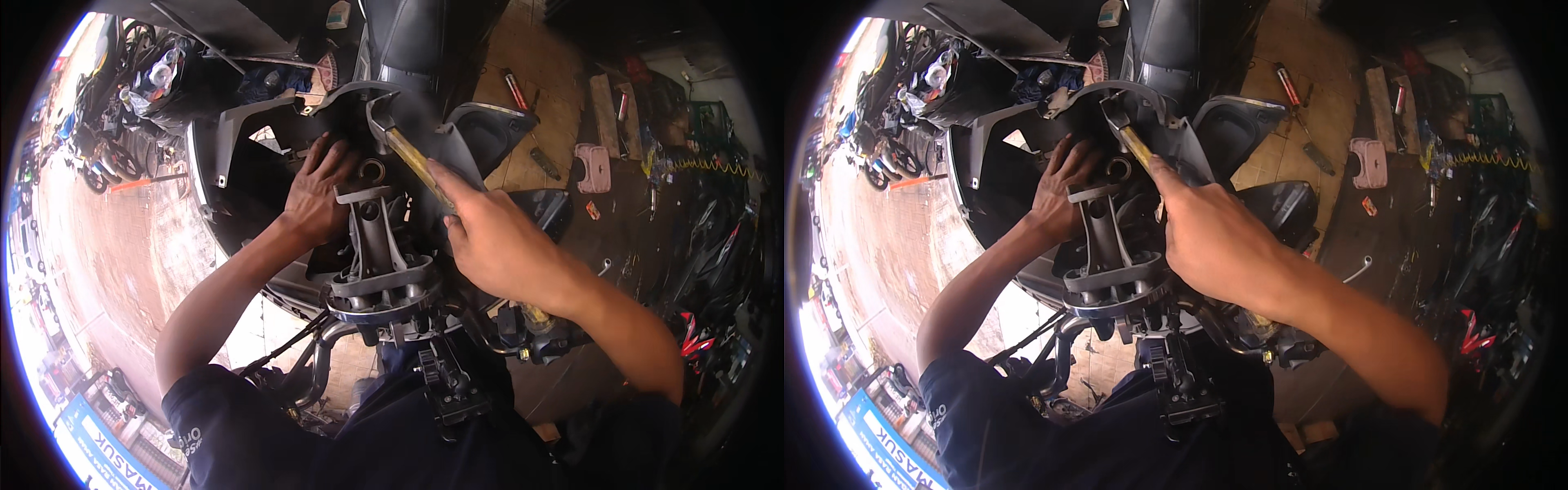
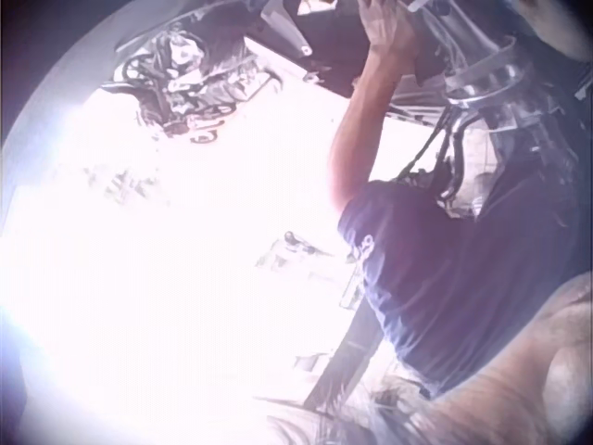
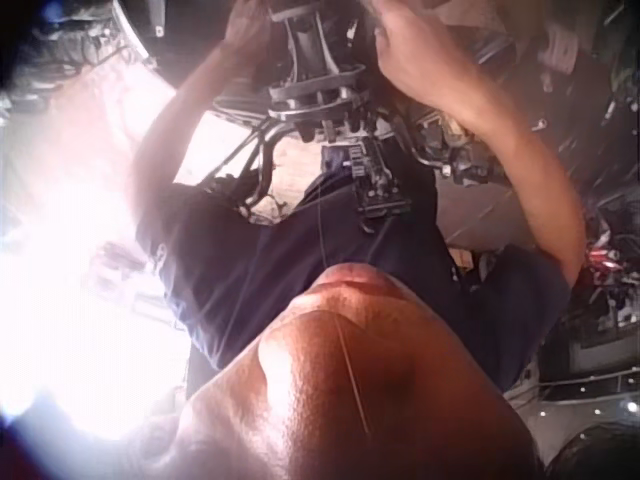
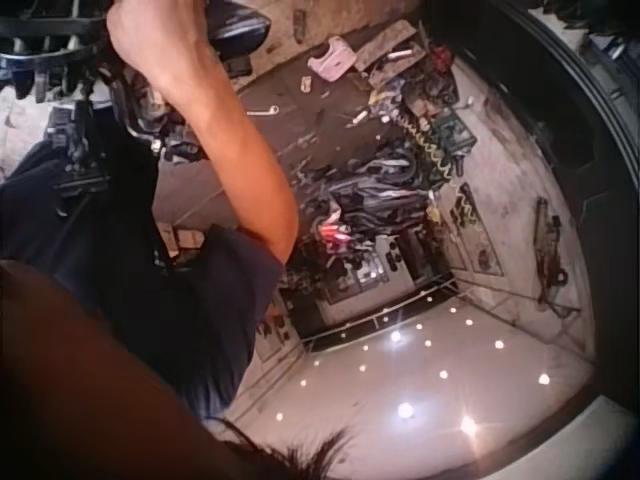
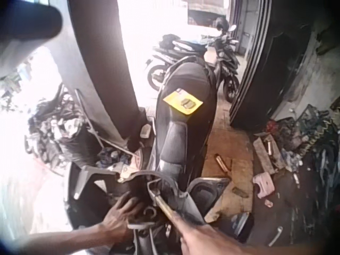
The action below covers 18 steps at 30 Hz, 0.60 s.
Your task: The person works on motorcycle front fork components, using a hammer and a metal rod to drive internal parts into a fork tube while sitting on the floor.
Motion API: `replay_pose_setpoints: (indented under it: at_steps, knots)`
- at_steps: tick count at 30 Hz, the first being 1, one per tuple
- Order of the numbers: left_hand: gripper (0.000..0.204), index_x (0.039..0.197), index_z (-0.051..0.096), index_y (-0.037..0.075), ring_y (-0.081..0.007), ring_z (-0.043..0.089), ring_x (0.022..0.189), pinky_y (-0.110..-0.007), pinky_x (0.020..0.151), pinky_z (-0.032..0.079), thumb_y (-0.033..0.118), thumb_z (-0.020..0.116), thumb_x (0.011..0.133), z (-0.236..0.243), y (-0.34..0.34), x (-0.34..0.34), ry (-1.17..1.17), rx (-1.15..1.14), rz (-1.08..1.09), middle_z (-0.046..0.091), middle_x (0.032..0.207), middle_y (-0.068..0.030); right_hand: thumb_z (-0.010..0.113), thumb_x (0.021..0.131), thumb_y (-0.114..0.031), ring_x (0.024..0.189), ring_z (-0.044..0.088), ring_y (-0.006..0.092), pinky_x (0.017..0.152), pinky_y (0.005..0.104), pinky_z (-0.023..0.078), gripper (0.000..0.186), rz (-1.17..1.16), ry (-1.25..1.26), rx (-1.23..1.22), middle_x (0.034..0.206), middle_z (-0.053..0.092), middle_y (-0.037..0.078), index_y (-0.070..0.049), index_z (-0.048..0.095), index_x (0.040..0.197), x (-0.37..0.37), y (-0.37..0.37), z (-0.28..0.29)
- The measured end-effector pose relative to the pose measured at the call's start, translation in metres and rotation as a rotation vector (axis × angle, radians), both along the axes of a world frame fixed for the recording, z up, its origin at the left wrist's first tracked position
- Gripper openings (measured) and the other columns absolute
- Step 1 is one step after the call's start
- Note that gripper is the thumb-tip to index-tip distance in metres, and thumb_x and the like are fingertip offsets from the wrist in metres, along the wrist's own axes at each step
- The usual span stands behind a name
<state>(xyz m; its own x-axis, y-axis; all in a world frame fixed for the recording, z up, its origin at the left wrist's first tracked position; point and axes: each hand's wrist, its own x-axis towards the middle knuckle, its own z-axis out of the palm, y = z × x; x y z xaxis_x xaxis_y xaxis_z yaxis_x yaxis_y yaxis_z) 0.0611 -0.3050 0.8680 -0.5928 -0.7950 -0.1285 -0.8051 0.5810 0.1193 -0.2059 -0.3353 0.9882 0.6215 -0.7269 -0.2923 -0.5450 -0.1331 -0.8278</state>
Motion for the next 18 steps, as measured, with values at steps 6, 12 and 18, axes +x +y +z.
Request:
replay_pose_setpoints:
  at_steps: [6,12,18]
  knots:
    - [0.049,0.138,0.060,0.025,-0.0320,0.031,0.146,-0.054,0.125,0.010,0.029,0.053,0.090,-0.011,0.002,0.002,0.037,0.002,0.049,0.049,0.147,-0.0121,0.051,0.090,0.003,0.087,0.063,0.0490,0.079,0.0483,0.050,0.059,0.079,0.165,0.048,0.091,0.062,0.036,0.011,0.034,0.146,0.010,-0.002,-0.011]
    - [0.051,0.140,0.058,0.021,-0.0291,0.029,0.146,-0.053,0.126,0.007,0.030,0.052,0.091,-0.007,-0.003,0.000,0.081,0.083,0.058,0.051,0.147,-0.0060,0.052,0.088,0.003,0.073,0.065,0.0425,0.071,0.0489,0.050,0.063,0.052,0.130,0.025,0.076,0.063,0.029,0.013,0.032,0.147,0.013,-0.001,-0.022]
    - [0.051,0.139,0.060,0.020,-0.0272,0.033,0.143,-0.053,0.126,0.010,0.031,0.053,0.090,-0.018,-0.006,0.003,0.144,0.047,0.028,0.057,0.141,-0.0029,0.054,0.088,0.004,0.074,0.065,0.0432,0.071,0.0478,0.050,0.066,0.039,0.127,0.044,0.081,0.063,0.029,0.010,0.030,0.149,0.011,0.003,-0.027]
